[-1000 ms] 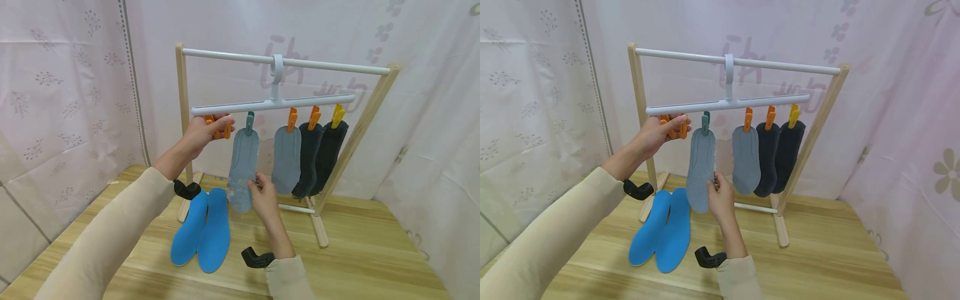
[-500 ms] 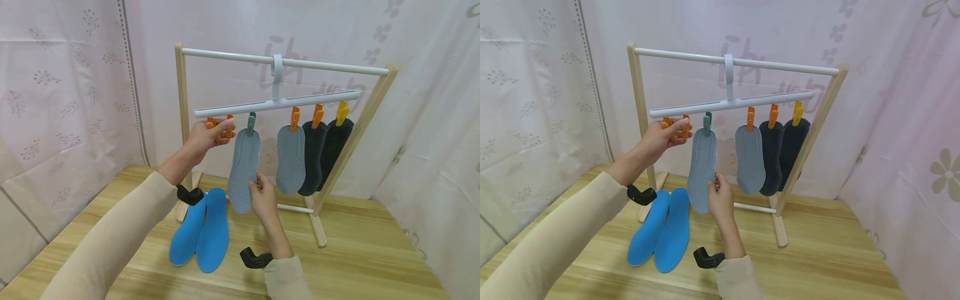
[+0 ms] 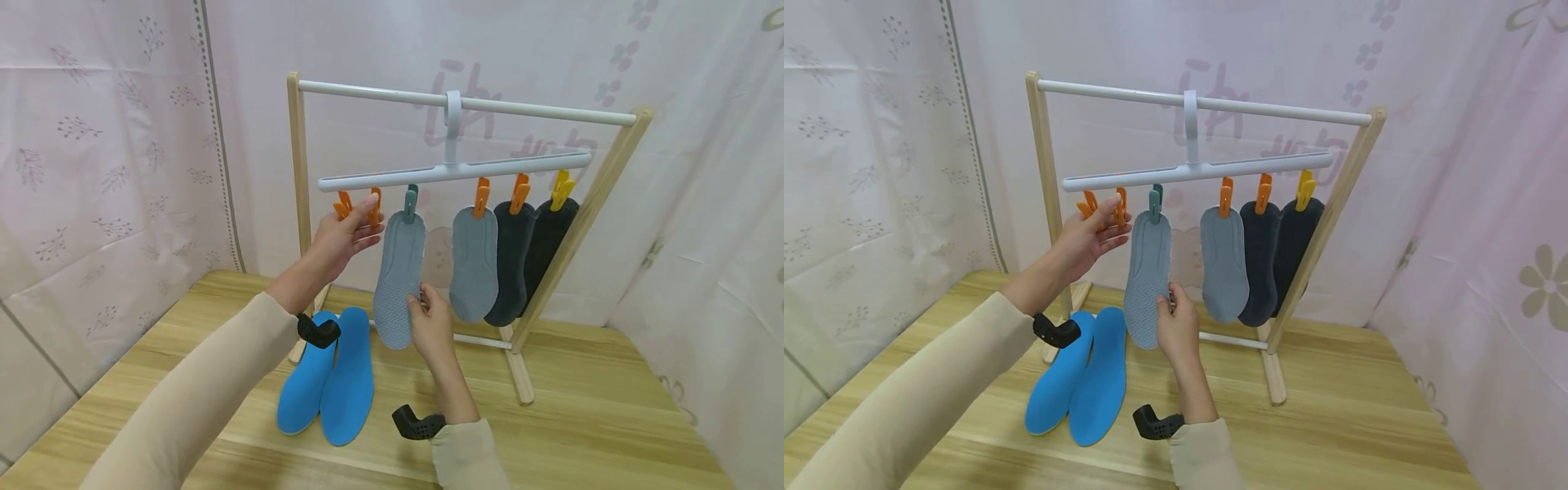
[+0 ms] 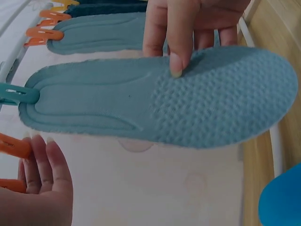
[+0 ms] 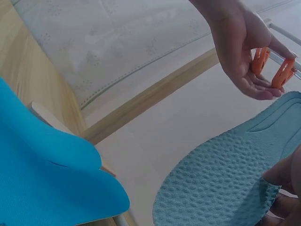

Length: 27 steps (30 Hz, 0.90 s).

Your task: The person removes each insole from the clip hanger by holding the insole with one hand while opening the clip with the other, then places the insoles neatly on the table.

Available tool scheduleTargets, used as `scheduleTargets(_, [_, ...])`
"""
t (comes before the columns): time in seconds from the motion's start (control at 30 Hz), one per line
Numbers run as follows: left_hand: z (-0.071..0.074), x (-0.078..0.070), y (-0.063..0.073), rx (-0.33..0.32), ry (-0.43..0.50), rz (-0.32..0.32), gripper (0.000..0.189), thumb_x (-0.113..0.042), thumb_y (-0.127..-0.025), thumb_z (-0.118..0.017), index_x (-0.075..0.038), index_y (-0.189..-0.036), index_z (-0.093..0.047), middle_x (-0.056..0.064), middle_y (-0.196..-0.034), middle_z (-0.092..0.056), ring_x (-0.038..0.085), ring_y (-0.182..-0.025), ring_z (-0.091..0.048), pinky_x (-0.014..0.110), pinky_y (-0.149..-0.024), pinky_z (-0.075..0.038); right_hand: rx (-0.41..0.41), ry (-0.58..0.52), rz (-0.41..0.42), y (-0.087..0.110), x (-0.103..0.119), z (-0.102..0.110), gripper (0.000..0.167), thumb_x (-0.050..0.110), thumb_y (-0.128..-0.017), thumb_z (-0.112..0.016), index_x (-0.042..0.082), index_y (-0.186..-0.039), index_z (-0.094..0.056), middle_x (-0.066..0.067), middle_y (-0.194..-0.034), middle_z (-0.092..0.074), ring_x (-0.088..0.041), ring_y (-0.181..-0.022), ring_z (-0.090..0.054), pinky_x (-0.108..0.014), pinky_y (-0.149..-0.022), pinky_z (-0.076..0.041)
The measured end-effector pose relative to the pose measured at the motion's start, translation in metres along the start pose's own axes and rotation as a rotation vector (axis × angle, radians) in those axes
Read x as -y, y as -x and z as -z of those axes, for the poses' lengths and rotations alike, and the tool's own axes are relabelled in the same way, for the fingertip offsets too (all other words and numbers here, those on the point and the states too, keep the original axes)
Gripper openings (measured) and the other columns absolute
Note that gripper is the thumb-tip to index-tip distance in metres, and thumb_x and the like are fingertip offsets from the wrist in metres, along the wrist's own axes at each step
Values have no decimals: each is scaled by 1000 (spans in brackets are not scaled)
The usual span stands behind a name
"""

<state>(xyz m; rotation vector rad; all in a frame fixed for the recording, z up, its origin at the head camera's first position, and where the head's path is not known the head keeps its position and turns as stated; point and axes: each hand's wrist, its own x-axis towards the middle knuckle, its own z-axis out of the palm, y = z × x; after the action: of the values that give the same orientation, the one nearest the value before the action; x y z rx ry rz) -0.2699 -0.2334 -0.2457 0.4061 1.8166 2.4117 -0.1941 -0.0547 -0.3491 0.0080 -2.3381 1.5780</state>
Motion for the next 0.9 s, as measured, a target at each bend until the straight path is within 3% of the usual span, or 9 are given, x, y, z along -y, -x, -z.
scheduleTargets(0.23, [-7,8,1,-58,50,42,58,-48,-100,-59,-3,-136,-49,18,-132,-62,26,-119,-62,42,-113,-49,11,0,4,2,2,0,40,14,-105,-50,-3,-142,-51,-25,-138,-61,-37,-122,-63,-54,-103,-52])
scheduleTargets(0.43, [-12,16,2,-7,19,53,66,-54,-100,-54,-5,-144,-45,15,-143,-58,30,-133,-56,44,-117,-45,1,9,8,2,1,0,40,15,-105,-51,-1,-142,-52,-24,-138,-62,-37,-120,-64,-54,-101,-53])
scheduleTargets(0.63, [-18,18,4,17,-3,13,65,-55,-102,-49,-4,-143,-49,15,-147,-56,31,-136,-56,46,-118,-43,-6,25,11,3,3,0,43,16,-105,-52,-2,-143,-51,-26,-140,-59,-39,-123,-63,-55,-102,-53])
scheduleTargets(0.9, [-27,21,8,78,-192,-61,64,-59,-106,-34,-12,-147,-51,10,-146,-58,28,-135,-56,49,-119,-42,-7,21,15,4,4,0,43,15,-105,-51,-3,-144,-50,-26,-138,-61,-39,-122,-64,-55,-102,-53])
